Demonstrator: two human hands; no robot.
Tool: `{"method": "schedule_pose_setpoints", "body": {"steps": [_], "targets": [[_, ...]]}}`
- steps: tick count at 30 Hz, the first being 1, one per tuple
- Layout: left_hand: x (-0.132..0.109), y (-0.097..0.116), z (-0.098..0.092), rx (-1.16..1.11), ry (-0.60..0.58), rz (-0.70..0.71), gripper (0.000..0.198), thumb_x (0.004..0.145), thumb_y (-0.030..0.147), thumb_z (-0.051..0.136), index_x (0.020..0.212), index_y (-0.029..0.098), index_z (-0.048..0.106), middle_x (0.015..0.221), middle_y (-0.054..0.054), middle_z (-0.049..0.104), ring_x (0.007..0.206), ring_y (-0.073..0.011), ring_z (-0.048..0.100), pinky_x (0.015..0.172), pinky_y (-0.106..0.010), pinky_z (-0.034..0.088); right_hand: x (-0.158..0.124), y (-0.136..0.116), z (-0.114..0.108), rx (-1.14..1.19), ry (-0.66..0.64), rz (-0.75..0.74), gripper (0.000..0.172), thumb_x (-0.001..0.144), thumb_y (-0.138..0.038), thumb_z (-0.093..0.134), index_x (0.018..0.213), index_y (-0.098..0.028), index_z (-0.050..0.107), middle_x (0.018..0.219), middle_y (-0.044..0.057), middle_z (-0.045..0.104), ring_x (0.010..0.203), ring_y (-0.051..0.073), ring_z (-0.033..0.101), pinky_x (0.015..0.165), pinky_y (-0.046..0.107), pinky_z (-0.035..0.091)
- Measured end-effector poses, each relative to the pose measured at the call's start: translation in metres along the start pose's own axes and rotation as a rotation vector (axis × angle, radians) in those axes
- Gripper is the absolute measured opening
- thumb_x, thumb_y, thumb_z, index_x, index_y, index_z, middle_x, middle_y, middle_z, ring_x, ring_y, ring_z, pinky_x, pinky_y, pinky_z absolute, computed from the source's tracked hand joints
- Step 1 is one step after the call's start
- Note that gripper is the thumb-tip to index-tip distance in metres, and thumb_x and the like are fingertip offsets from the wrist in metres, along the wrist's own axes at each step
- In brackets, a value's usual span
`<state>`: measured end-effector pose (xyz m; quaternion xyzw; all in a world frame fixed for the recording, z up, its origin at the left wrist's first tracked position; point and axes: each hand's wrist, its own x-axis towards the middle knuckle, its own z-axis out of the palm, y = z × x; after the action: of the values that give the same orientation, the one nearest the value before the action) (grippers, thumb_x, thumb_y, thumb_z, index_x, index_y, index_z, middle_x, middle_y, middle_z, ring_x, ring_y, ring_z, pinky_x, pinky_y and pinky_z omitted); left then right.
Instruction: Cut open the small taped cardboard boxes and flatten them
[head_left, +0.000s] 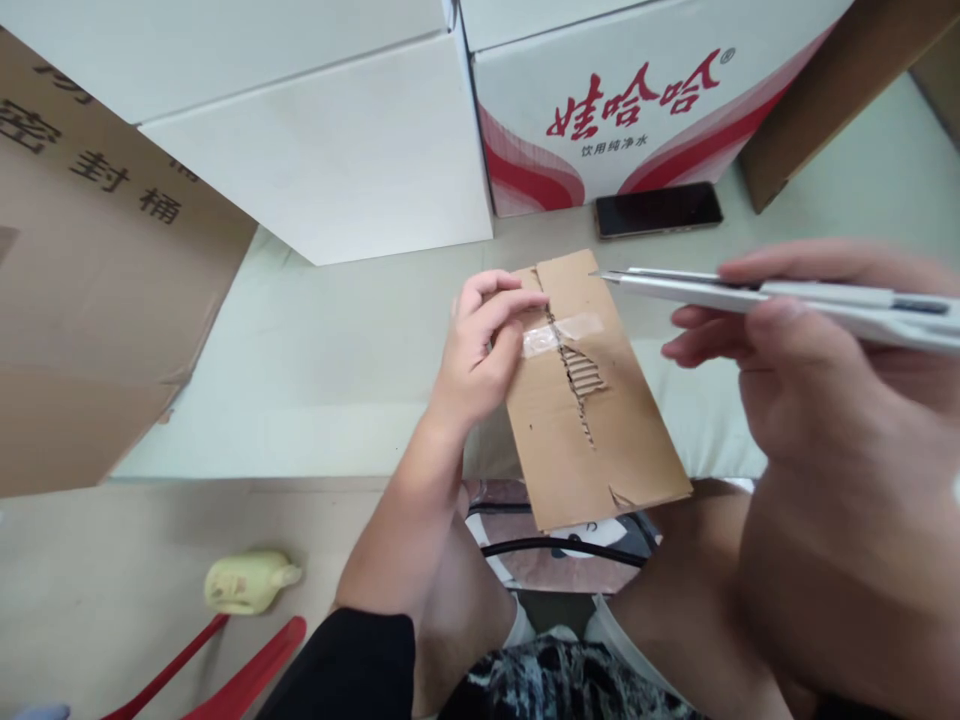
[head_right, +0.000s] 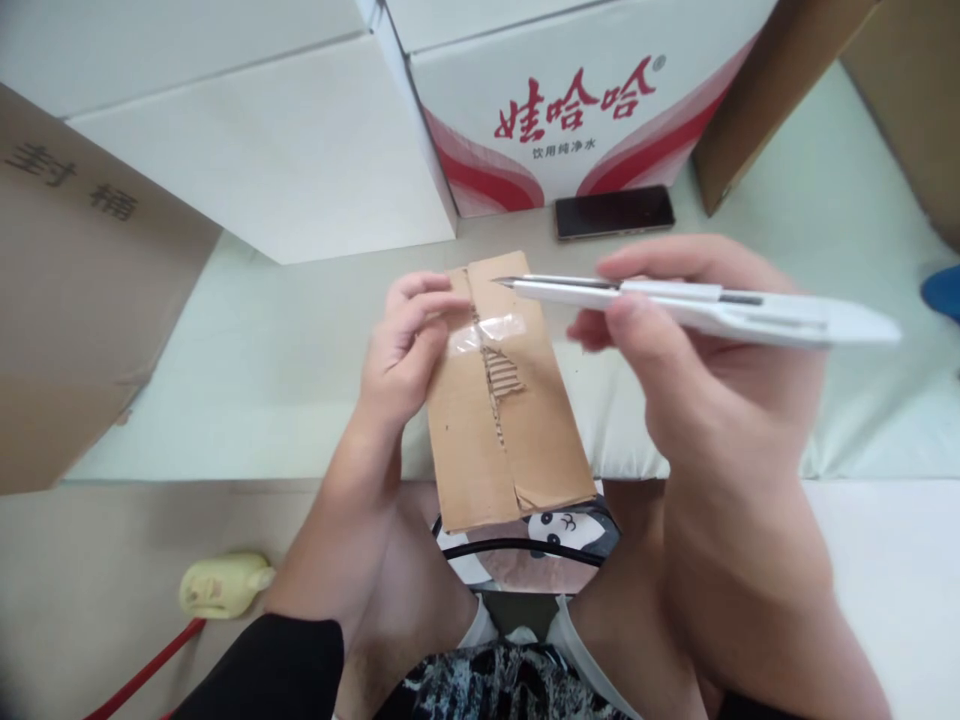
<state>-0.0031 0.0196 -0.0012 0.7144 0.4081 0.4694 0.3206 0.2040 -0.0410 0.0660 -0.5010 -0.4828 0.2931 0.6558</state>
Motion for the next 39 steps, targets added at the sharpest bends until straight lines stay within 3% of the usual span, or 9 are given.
{"method": "schedule_pose_setpoints", "body": {"steps": [3,7,9,11,13,25,35,39], "targets": [[0.0,-0.004,-0.001,0.094,-0.047,0.01,0.035,0.09,0.018,0.052,0.11,0.029,0.077,0.117,-0.008,0.06,0.122,-0.0288,0.055,0.116,-0.051,0.039,-0.012,-0.015,0.003,-0.165,-0.07,0.089,0.006,0.085,-0.026,0.07,0.085,-0.029,0.076,0.076,-0.001,0.071,0.064,0.017,0.063,0.06,0.034,0.048],[0.001,-0.006,-0.002,0.144,-0.061,0.023,0.039,0.086,0.014,0.05,0.112,0.028,0.077,0.114,-0.007,0.056,0.118,-0.0277,0.055,0.114,-0.049,0.04,-0.016,-0.018,0.0,-0.34,-0.195,0.068,0.012,0.087,-0.031,0.069,0.076,-0.028,0.073,0.066,-0.003,0.067,0.059,0.014,0.058,0.052,0.03,0.038],[0.0,-0.006,-0.001,0.171,-0.063,0.029,0.038,0.087,0.016,0.049,0.11,0.027,0.077,0.115,-0.007,0.055,0.118,-0.0267,0.054,0.113,-0.047,0.042,-0.014,-0.014,-0.003,-0.375,-0.262,0.074,0.006,0.086,-0.031,0.069,0.088,-0.028,0.074,0.071,-0.003,0.071,0.059,0.014,0.062,0.051,0.029,0.04],[0.0,-0.006,0.001,0.203,-0.057,0.024,0.038,0.087,0.016,0.048,0.111,0.025,0.076,0.116,-0.007,0.054,0.118,-0.0261,0.054,0.114,-0.046,0.043,-0.013,-0.009,-0.006,-0.393,-0.308,0.067,0.015,0.085,-0.032,0.071,0.099,-0.027,0.073,0.078,-0.002,0.076,0.062,0.015,0.066,0.053,0.029,0.045],[-0.001,-0.008,0.003,0.224,-0.044,0.025,0.039,0.086,0.017,0.047,0.111,0.024,0.077,0.116,-0.008,0.054,0.119,-0.0257,0.054,0.114,-0.046,0.043,-0.012,-0.005,-0.007,-0.43,-0.346,0.026,0.015,0.084,-0.032,0.071,0.098,-0.027,0.073,0.079,-0.003,0.077,0.061,0.014,0.067,0.053,0.027,0.046],[-0.004,-0.014,0.007,0.214,0.008,0.07,0.039,0.091,0.02,0.046,0.11,0.024,0.08,0.116,-0.009,0.055,0.118,-0.0258,0.053,0.113,-0.047,0.045,-0.013,0.004,-0.001,-0.646,-0.411,-0.17,0.015,0.084,-0.03,0.066,0.098,-0.027,0.072,0.076,-0.002,0.075,0.056,0.013,0.061,0.055,0.029,0.046],[-0.005,-0.019,0.005,0.251,0.006,0.092,0.038,0.092,0.019,0.048,0.112,0.026,0.08,0.117,-0.008,0.055,0.118,-0.0257,0.054,0.112,-0.047,0.047,-0.016,-0.005,0.005,-0.7,-0.466,-0.3,0.003,0.086,-0.025,0.062,0.086,-0.024,0.065,0.068,-0.002,0.065,0.055,0.012,0.054,0.053,0.027,0.041],[-0.006,-0.016,0.008,0.235,0.034,0.061,0.04,0.089,0.017,0.048,0.109,0.026,0.082,0.116,-0.008,0.056,0.117,-0.0255,0.054,0.112,-0.047,0.046,-0.017,-0.011,0.003,-0.727,-0.504,-0.283,0.006,0.087,-0.023,0.06,0.082,-0.024,0.063,0.064,-0.002,0.062,0.052,0.012,0.052,0.051,0.026,0.04]]}}
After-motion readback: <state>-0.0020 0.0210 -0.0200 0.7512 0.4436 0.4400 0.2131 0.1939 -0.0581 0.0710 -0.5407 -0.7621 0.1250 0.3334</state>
